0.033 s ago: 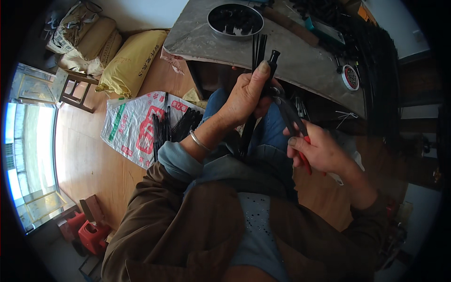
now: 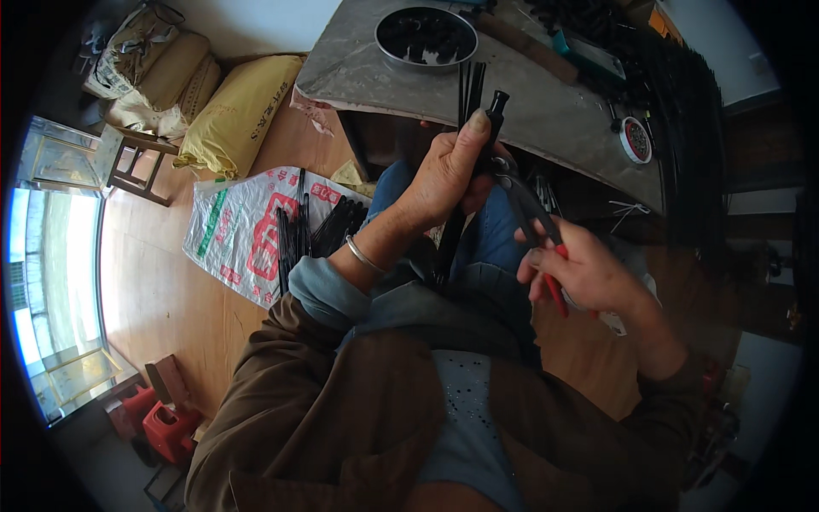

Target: Manually attaching plastic components to metal umbrella ribs using pliers.

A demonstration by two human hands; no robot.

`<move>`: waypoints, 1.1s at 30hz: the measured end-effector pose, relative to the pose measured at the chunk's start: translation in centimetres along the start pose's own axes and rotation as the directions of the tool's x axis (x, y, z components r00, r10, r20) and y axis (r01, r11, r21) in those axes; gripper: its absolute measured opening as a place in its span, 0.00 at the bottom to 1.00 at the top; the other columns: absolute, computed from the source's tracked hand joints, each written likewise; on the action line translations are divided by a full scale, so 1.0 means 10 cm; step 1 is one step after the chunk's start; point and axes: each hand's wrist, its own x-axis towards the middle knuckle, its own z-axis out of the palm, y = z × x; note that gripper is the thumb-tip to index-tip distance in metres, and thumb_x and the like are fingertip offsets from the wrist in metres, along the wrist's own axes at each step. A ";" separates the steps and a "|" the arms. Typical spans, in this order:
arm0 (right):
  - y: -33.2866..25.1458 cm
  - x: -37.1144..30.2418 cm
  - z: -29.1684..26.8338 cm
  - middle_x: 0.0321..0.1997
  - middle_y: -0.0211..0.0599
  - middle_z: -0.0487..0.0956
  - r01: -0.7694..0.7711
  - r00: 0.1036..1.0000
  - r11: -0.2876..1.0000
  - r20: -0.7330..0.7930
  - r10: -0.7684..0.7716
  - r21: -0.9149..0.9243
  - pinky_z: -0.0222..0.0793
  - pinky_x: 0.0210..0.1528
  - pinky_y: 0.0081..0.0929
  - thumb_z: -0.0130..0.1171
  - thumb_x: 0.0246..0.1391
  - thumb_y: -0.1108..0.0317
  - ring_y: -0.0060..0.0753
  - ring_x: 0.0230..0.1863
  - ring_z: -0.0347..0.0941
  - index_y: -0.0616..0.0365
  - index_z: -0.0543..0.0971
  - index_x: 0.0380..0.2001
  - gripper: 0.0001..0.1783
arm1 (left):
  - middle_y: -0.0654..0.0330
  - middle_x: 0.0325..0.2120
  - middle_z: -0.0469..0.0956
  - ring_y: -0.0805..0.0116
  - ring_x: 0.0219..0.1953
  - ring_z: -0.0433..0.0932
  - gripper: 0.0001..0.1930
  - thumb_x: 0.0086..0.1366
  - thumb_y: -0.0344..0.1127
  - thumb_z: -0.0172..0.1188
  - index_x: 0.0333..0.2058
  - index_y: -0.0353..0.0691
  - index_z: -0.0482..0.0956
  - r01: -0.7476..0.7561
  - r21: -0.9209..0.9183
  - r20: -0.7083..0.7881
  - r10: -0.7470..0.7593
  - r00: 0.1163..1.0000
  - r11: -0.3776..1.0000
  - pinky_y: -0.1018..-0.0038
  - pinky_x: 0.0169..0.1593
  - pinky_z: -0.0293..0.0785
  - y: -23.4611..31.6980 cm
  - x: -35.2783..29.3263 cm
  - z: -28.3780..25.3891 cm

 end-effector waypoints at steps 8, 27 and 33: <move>-0.13 -0.16 -0.23 0.21 0.31 0.71 -0.078 0.992 0.996 0.094 0.081 -0.034 0.68 0.18 0.18 0.45 0.62 0.73 0.19 0.17 0.68 0.65 0.65 0.50 0.14 | 0.67 0.11 0.60 0.78 0.12 0.60 0.34 0.68 0.65 0.36 0.33 0.34 0.73 0.007 0.025 0.046 -0.008 0.999 1.000 0.80 0.16 0.56 -0.02 0.00 0.05; 0.11 0.83 -0.86 0.33 0.53 0.78 -0.095 0.803 0.564 -0.398 -0.444 -0.821 0.70 0.39 0.46 0.56 0.56 0.52 0.57 0.39 0.76 0.62 0.68 0.44 0.24 | 0.73 0.15 0.65 0.84 0.15 0.61 0.12 0.61 0.40 0.63 0.29 0.38 0.73 -0.185 0.223 -0.383 0.260 0.887 0.957 0.83 0.18 0.56 -0.16 0.47 0.20; 0.24 1.17 -1.00 0.40 0.50 0.76 -0.172 0.639 0.580 -0.539 -0.549 -0.796 0.68 0.42 0.46 0.58 0.53 0.47 0.54 0.42 0.74 0.62 0.69 0.43 0.28 | 0.68 0.13 0.68 0.79 0.13 0.65 0.08 0.61 0.35 0.64 0.29 0.42 0.72 -0.435 0.153 -0.194 0.458 0.867 0.888 0.83 0.17 0.57 0.41 0.35 0.17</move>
